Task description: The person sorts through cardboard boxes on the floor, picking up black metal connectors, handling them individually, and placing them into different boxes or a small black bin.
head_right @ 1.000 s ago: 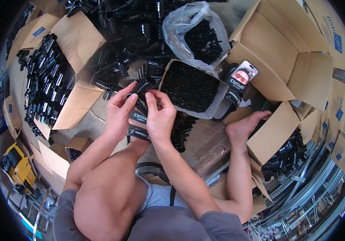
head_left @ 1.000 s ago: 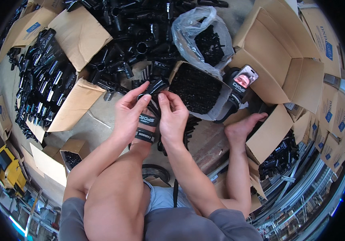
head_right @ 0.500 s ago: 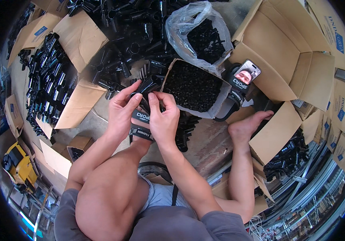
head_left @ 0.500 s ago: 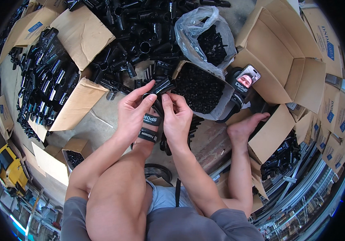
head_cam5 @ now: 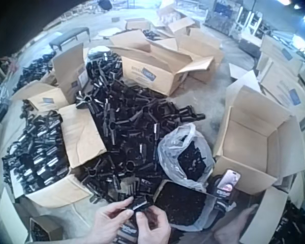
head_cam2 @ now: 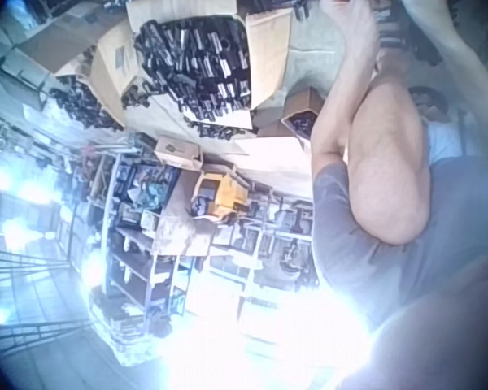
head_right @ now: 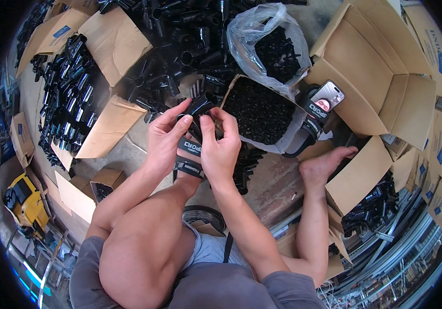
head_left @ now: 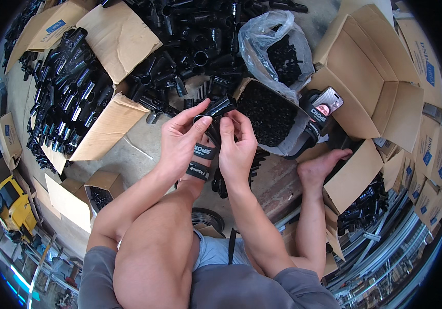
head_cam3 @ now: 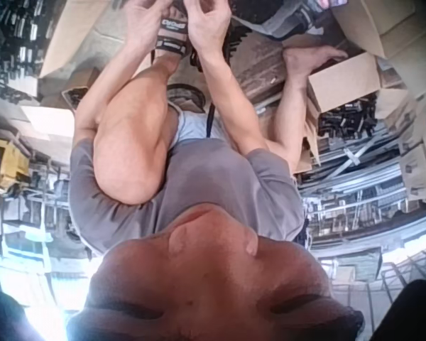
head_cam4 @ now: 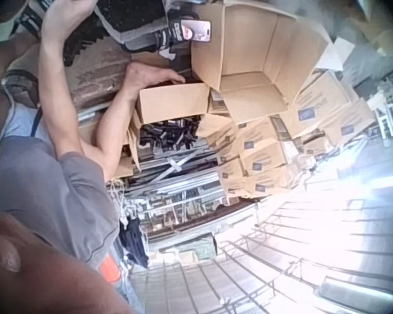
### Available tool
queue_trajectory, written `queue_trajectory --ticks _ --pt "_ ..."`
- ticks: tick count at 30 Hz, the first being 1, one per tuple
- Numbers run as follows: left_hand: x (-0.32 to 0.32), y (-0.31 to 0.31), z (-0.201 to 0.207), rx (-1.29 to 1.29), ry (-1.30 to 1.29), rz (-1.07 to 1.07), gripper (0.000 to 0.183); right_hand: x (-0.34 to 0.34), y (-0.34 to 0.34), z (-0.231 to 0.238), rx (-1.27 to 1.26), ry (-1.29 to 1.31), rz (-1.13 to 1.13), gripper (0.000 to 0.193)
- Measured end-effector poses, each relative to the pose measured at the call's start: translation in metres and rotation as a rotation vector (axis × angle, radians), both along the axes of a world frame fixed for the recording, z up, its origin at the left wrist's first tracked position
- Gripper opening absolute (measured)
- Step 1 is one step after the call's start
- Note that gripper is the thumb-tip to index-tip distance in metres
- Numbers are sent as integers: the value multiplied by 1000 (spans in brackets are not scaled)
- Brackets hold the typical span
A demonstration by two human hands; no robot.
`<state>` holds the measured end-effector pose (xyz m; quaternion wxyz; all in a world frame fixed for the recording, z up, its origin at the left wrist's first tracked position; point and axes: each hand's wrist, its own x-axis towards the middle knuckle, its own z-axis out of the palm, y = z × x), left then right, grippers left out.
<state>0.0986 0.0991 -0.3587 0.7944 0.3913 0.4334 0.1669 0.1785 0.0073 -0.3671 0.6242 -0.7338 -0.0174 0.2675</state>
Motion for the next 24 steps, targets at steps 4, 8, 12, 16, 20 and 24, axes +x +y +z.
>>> queue_trajectory --ticks 4,8,12,16,20,24 --pt "2 -2 -3 28 12 -20 39 3 -5 -1 50 51 36 20" --pt "-4 -1 -4 6 47 -41 42 2 -4 -3 -91 -107 89 23" --pt "0 -2 -5 31 22 -42 44 2 -10 -6 4 -26 87 27" --pt "1 -3 -2 9 18 -48 44 6 -13 -4 -30 53 103 27" --pt "-1 2 -6 55 2 -51 44 8 -16 7 152 354 197 36" --pt "6 18 15 33 45 -171 44 18 -29 10 115 427 285 40"
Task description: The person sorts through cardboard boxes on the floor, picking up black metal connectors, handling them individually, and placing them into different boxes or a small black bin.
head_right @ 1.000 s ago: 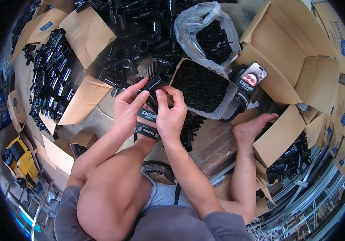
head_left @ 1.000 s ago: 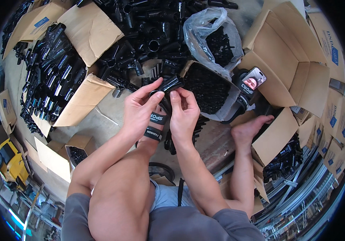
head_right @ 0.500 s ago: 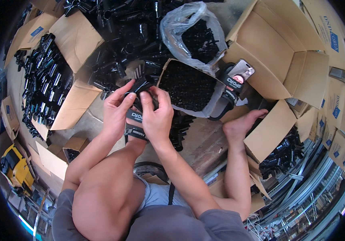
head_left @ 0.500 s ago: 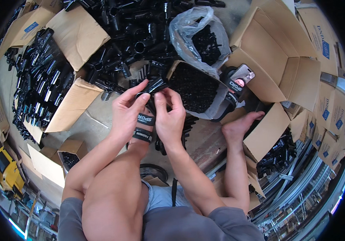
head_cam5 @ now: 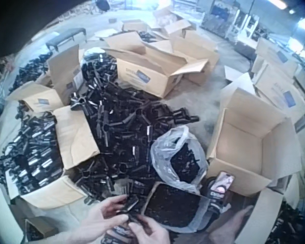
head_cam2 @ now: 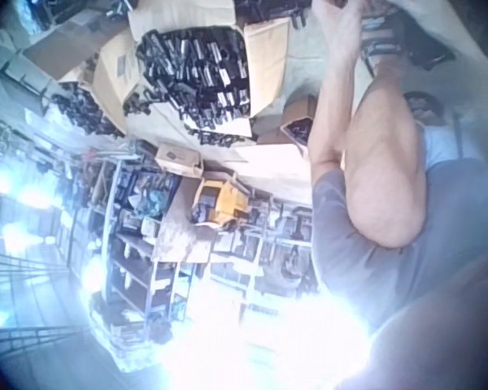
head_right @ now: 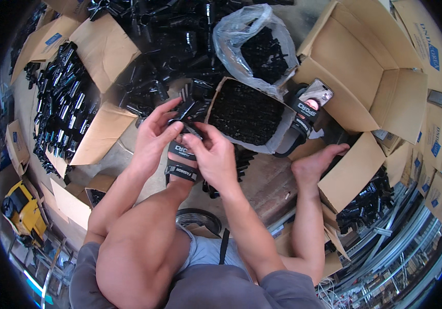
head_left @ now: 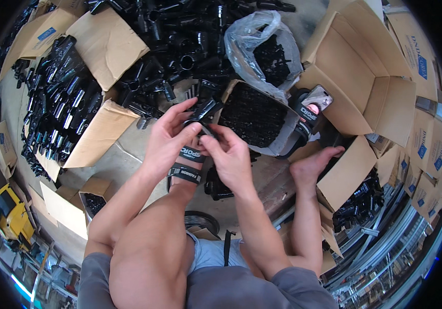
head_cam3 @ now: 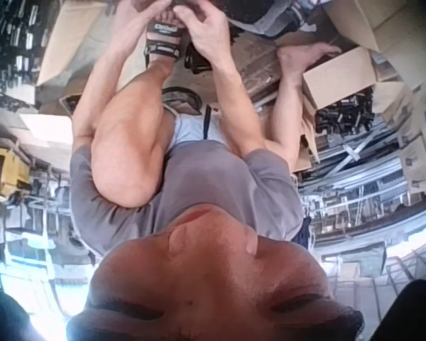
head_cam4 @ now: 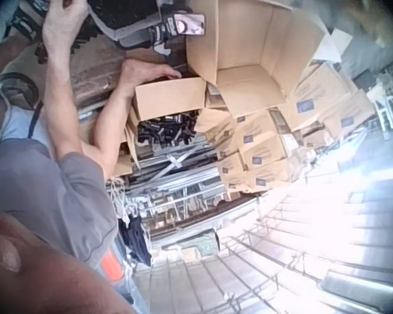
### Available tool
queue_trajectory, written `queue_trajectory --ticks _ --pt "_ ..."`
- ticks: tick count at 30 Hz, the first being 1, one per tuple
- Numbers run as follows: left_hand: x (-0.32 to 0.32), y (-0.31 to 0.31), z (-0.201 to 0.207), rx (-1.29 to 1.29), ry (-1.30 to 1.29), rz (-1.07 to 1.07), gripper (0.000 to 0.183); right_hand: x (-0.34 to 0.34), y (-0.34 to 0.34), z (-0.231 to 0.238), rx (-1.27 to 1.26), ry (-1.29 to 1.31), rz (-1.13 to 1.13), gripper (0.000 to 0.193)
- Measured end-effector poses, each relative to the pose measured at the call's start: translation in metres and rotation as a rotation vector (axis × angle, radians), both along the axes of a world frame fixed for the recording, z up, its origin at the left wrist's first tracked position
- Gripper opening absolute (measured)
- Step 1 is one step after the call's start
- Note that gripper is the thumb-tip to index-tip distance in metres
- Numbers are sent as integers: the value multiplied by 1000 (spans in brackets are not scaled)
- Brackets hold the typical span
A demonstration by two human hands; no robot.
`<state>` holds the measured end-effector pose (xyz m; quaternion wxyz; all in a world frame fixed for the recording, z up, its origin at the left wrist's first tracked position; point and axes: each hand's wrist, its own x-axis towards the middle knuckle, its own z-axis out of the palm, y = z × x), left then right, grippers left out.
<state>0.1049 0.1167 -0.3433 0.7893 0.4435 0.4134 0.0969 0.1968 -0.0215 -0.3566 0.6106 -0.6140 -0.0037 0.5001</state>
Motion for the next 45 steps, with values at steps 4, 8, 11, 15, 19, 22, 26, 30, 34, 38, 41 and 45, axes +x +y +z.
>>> queue_trajectory --ticks 4,8,11,15,19,22,26,30,34,38,41,45 --pt "-2 32 -1 -1 86 -378 46 16 -17 0 -101 -128 142 39" --pt "5 40 -10 -81 29 -526 38 22 -26 1 -181 -211 283 38" --pt "3 37 -16 -134 -16 -532 36 34 -26 22 -267 -400 440 38" --pt "1 27 -14 -136 -23 -499 36 50 -26 38 -363 -453 608 38" --pt "1 20 -15 -140 47 -464 37 55 -27 43 -293 -596 671 34" --pt "-3 14 -20 -110 7 -459 38 59 -29 41 -261 -566 710 34" --pt "-7 15 -26 -106 -51 -425 48 93 -18 34 -173 -568 650 31" --pt "-2 16 -16 -119 -77 -344 58 182 25 -21 -395 -1198 212 21" --pt "-1 13 -16 -178 -55 -317 61 230 43 -68 -807 -1218 745 20" --pt "-9 12 -24 -246 -76 -221 62 226 47 -77 -824 -1245 711 16" --pt "-14 12 -25 -347 -103 -90 64 206 51 -56 -760 -1257 380 14" --pt "-11 12 -18 -416 -108 40 59 159 15 -13 -173 -897 -116 23"
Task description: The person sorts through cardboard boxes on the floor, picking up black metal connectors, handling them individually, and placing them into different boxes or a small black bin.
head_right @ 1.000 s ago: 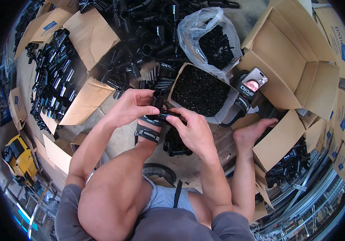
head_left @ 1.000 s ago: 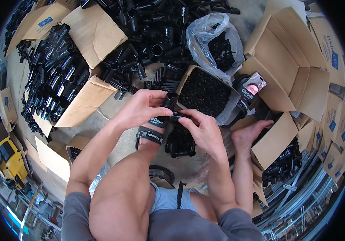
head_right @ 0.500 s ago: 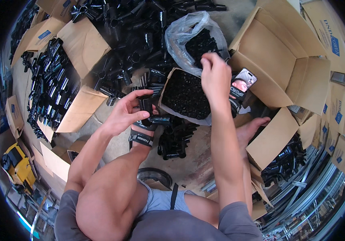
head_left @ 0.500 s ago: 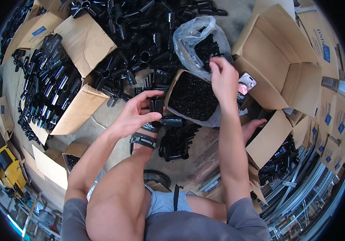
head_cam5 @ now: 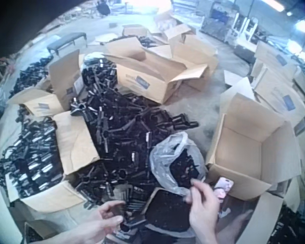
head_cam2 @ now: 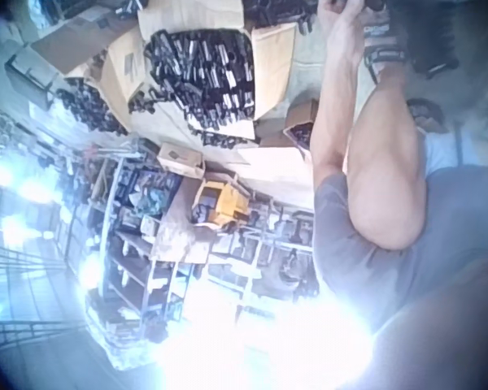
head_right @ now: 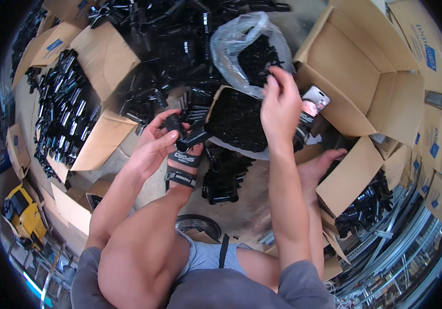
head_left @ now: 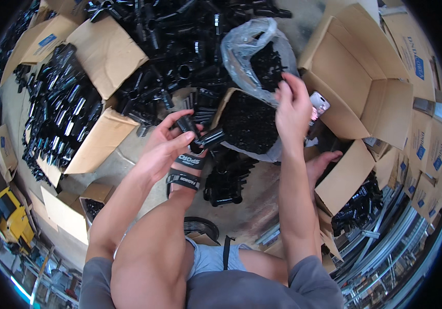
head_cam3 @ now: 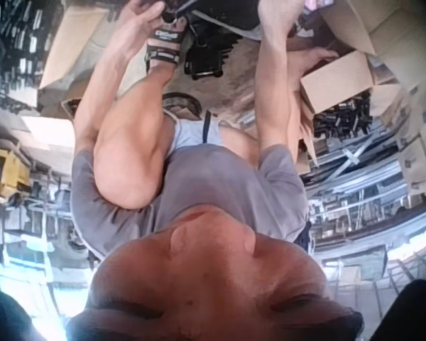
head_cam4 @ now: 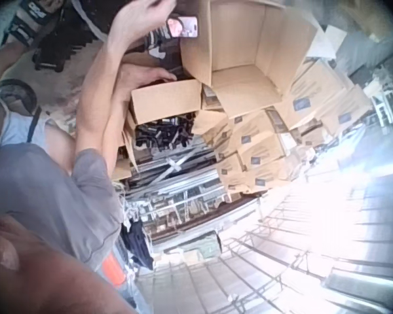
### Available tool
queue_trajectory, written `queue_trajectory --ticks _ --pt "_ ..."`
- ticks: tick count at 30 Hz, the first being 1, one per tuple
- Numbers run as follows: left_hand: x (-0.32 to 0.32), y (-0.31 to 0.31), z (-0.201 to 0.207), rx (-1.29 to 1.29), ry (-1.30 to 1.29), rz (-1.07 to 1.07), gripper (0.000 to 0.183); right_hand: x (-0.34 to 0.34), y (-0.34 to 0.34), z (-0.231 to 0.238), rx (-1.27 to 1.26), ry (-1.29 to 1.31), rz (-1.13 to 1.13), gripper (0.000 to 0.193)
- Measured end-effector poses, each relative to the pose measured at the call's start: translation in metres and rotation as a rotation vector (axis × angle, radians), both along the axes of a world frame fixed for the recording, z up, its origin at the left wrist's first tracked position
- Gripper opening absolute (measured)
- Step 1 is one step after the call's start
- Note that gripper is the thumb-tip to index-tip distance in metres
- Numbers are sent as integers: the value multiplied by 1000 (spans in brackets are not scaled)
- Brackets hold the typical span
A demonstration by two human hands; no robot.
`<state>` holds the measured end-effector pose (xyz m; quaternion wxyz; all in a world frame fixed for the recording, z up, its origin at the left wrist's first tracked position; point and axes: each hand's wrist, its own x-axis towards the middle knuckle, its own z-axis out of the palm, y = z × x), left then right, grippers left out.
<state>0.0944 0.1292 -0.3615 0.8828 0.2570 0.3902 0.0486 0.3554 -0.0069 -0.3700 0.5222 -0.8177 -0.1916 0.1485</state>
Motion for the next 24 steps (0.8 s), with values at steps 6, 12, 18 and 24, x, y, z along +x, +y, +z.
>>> queue_trajectory --ticks 6,12,18,24 --pt "10 -7 -3 -170 12 171 46 -126 -40 41 115 560 -51 26" --pt "11 -17 -3 -213 37 212 45 -157 -26 27 225 603 -92 19" --pt "8 -19 -2 -163 32 196 50 -151 -23 9 275 640 -125 15" --pt "7 -19 4 -3 -14 207 55 -161 -25 -9 420 849 -182 14"
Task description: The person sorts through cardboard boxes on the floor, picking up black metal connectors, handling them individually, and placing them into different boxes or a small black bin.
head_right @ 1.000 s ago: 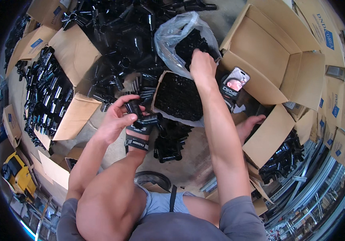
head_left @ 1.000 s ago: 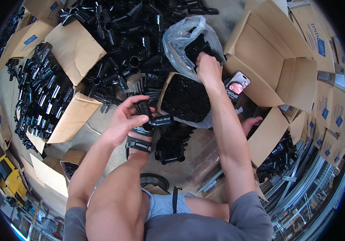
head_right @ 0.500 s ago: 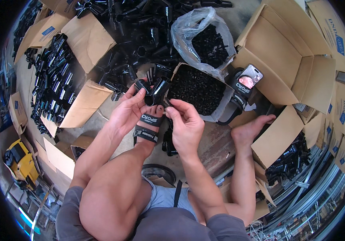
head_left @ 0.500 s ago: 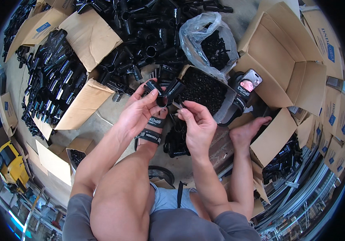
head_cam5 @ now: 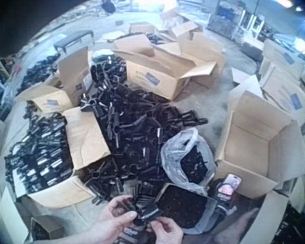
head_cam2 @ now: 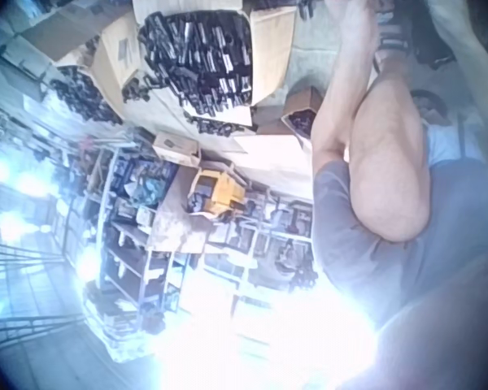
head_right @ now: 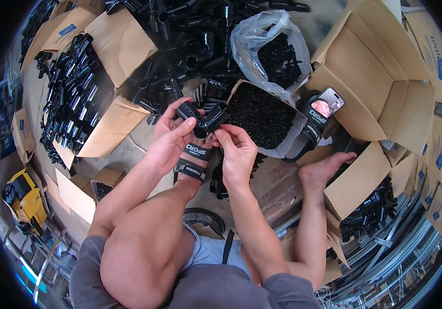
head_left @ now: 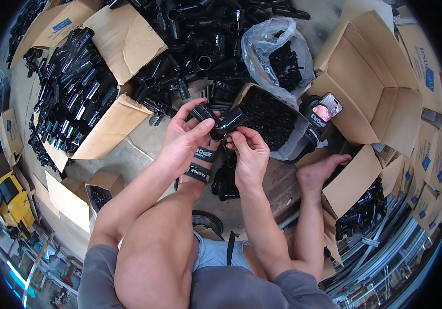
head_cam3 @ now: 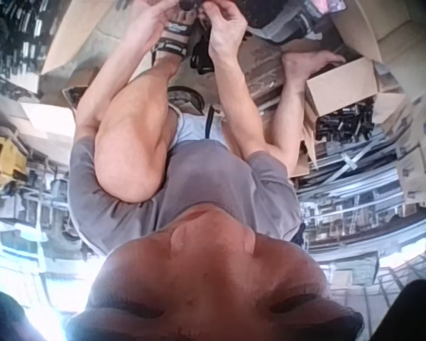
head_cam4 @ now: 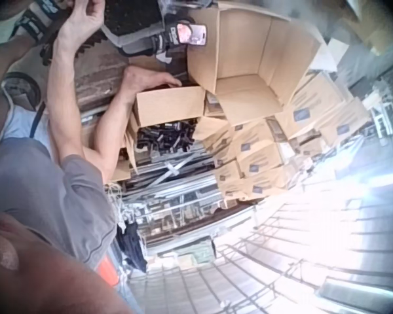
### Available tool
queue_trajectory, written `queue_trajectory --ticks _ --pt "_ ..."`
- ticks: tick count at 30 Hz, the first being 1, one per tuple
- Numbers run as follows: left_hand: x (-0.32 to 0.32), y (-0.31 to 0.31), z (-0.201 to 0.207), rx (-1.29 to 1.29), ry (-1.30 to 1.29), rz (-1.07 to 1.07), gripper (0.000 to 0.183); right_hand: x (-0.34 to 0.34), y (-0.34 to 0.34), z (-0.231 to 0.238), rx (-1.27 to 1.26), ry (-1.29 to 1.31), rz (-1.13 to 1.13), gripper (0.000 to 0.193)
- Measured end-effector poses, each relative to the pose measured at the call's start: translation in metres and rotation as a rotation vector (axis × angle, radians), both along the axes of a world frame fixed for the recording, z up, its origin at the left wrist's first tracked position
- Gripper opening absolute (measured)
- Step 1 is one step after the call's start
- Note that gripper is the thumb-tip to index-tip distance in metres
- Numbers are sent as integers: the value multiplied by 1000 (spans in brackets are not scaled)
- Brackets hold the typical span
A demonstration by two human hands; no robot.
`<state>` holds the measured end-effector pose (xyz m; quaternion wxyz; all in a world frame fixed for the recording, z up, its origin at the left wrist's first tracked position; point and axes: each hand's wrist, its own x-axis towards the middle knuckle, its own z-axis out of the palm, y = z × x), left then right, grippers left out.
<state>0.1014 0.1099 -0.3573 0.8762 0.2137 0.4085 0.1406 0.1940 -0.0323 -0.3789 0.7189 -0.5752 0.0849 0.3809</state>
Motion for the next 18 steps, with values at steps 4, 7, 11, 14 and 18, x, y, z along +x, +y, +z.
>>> queue_trajectory --ticks 4,7,11,14,18 --pt "1 -1 4 148 12 -53 55 -5 0 -5 4 10 -42 14" --pt "1 0 6 283 2 -99 55 -3 -3 -5 -2 -53 -21 14" --pt "5 -1 13 338 11 -131 58 2 -8 -10 13 -88 10 14" --pt "4 -1 15 434 47 -177 56 -2 0 4 34 84 -40 15" --pt "0 -3 13 912 105 -376 56 -7 9 31 135 288 -11 19"
